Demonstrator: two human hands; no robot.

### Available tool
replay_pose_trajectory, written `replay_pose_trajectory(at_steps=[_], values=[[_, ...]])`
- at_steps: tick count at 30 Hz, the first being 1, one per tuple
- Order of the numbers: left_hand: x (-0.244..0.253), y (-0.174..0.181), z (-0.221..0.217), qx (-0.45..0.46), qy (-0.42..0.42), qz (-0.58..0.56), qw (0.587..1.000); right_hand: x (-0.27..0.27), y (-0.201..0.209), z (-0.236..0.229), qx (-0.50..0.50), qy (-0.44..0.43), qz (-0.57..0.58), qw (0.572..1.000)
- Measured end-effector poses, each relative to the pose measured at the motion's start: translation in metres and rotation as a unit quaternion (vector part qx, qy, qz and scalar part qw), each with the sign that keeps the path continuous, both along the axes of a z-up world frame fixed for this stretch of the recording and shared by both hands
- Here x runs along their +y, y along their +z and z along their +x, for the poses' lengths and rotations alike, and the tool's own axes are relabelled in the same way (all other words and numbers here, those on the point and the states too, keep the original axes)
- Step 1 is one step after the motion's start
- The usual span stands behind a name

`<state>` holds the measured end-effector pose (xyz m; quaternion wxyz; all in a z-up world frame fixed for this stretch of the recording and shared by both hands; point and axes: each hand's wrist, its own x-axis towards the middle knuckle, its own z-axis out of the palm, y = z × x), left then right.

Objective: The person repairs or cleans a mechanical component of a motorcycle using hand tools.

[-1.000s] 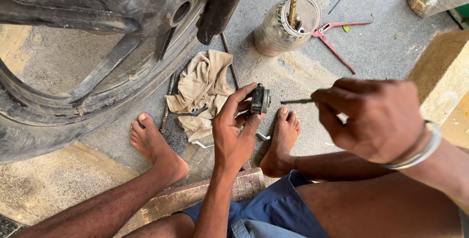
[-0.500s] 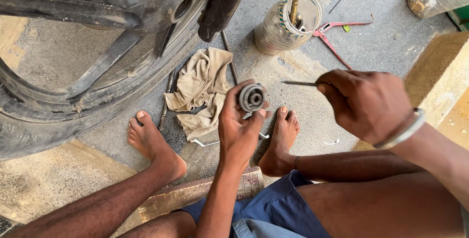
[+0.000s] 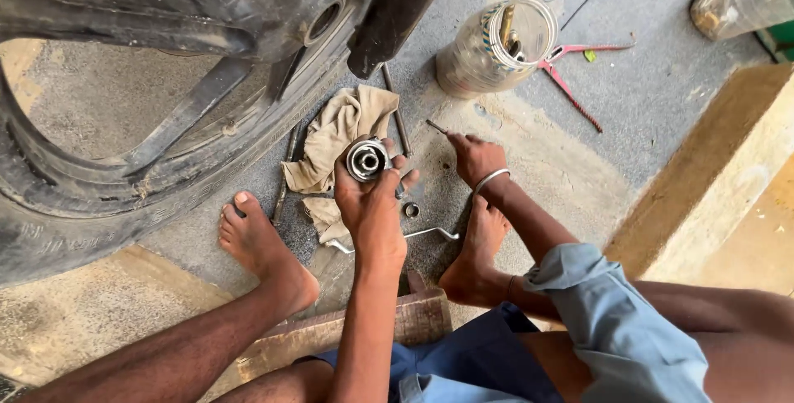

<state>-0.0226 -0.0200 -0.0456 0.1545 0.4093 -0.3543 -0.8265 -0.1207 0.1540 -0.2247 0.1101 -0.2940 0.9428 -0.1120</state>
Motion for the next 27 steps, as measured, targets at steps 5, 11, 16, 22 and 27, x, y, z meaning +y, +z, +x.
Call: replay_pose_trajectory(at_steps=[5,11,16,22,27], values=[[0.005,-0.001,0.000,0.003,-0.008,0.018,1.000,0.005,-0.011,0.011,-0.010,0.002,-0.002,1.000],[0.004,0.010,-0.001,0.016,-0.009,0.023,1.000,0.009,0.005,-0.001,-0.011,0.010,-0.046,0.999],[0.005,0.012,0.006,0.022,0.005,0.029,0.999,0.003,0.008,0.010,0.020,-0.085,-0.096,0.992],[0.007,0.003,0.018,0.030,-0.004,0.039,0.999,-0.003,-0.001,0.036,0.133,-0.104,-0.163,0.972],[0.006,0.001,0.009,0.043,-0.028,0.029,0.998,-0.017,0.008,0.047,0.121,-0.156,-0.191,0.962]])
